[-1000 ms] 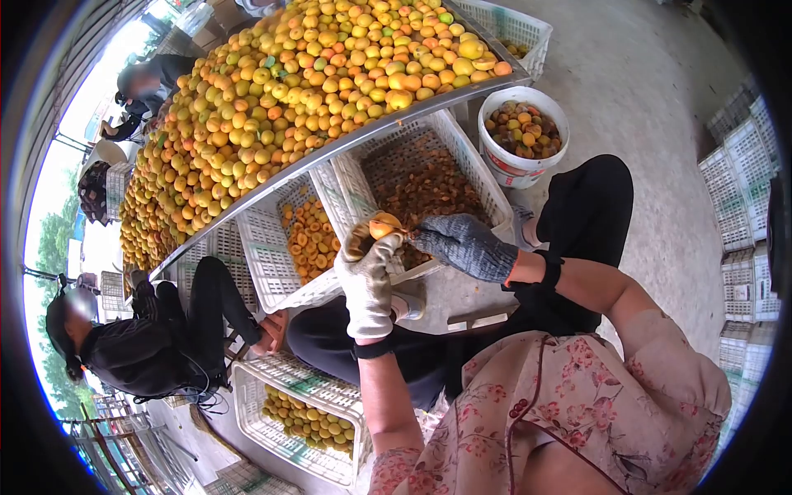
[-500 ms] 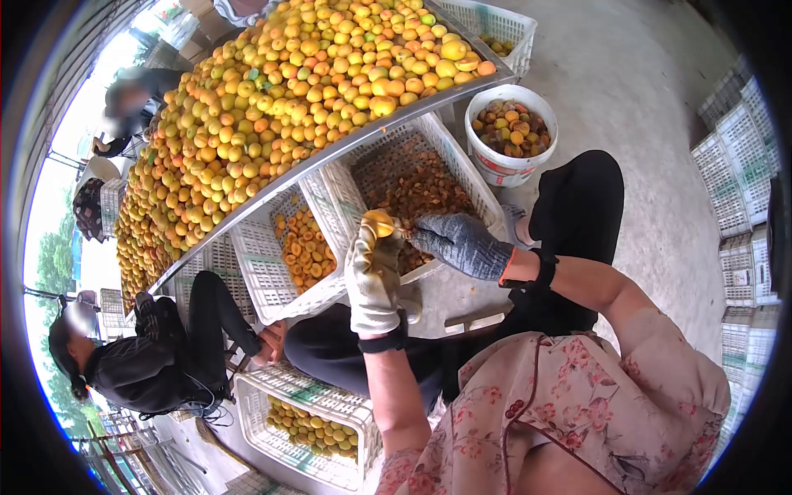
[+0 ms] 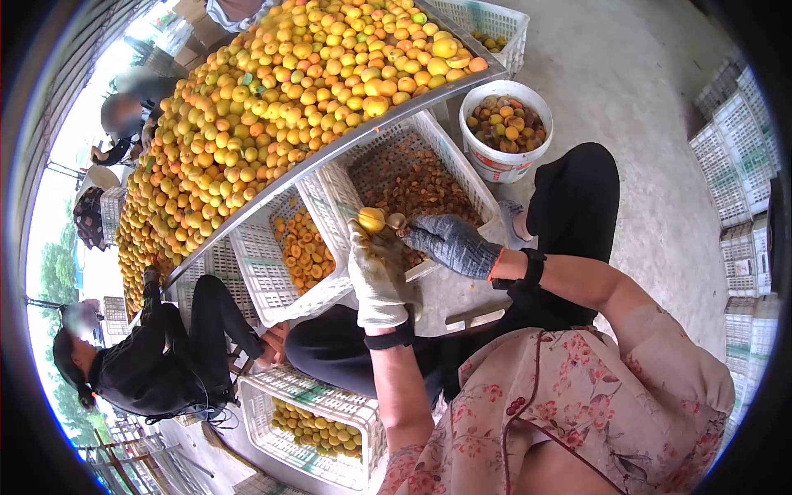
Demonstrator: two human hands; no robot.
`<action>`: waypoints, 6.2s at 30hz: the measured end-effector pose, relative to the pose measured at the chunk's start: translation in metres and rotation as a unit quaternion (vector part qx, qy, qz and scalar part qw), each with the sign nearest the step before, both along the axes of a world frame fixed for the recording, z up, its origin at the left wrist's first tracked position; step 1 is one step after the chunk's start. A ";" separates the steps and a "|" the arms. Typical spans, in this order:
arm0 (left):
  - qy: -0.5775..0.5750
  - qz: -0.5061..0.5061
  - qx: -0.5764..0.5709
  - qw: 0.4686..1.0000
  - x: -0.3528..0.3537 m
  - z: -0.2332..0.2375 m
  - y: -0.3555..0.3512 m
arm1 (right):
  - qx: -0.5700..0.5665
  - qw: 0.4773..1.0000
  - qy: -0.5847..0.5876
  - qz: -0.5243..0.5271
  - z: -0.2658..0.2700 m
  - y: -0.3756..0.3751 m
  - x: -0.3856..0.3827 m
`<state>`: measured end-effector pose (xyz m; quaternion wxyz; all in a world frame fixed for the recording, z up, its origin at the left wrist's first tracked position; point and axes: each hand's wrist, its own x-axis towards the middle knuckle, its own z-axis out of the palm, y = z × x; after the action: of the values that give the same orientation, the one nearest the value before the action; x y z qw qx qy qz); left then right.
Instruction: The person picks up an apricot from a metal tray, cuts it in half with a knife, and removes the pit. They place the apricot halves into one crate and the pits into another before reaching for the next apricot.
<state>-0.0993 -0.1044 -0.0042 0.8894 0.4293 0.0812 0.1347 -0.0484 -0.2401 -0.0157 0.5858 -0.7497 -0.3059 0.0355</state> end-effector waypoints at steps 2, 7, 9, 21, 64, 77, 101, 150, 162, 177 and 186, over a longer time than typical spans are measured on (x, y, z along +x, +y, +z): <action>0.095 0.060 0.078 0.991 -0.001 0.009 0.000 | 0.000 0.999 0.046 0.013 0.004 -0.003 0.005; 0.036 0.076 0.174 0.981 0.002 0.005 0.006 | -0.031 0.998 0.037 0.026 0.010 0.003 0.003; 0.031 0.091 0.080 0.992 0.002 -0.003 -0.001 | -0.014 0.994 0.102 0.043 0.017 0.008 0.001; -0.012 0.075 0.056 0.995 0.007 -0.008 0.002 | 0.010 1.000 0.007 0.021 0.003 0.013 0.000; 0.019 0.155 0.592 0.790 0.013 -0.006 -0.019 | 0.198 0.800 0.566 0.022 0.008 0.012 0.031; 0.106 0.306 0.660 0.678 0.029 -0.017 -0.028 | 0.229 0.861 0.453 0.019 -0.038 0.047 0.042; 0.123 0.053 0.108 0.985 0.050 -0.022 -0.020 | 0.021 0.982 -0.166 -0.089 -0.010 0.024 0.058; 0.083 0.114 -0.131 0.981 0.041 0.002 -0.035 | 0.441 0.846 0.300 -0.016 0.043 0.057 0.049; 0.116 0.140 -0.100 0.978 0.046 -0.006 -0.037 | 0.542 0.641 0.536 0.087 0.033 0.041 0.078; 0.061 0.095 -0.045 0.993 0.040 -0.008 -0.022 | 0.527 0.716 0.459 0.009 0.053 0.034 0.074; 0.124 0.240 0.054 0.961 0.037 0.019 -0.050 | 0.537 0.710 0.456 -0.020 0.053 0.043 0.053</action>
<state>-0.0624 -0.1544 0.0147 0.7890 0.4582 0.2844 0.2943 0.0042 -0.1967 0.0372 0.9583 -0.2077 0.0457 0.1908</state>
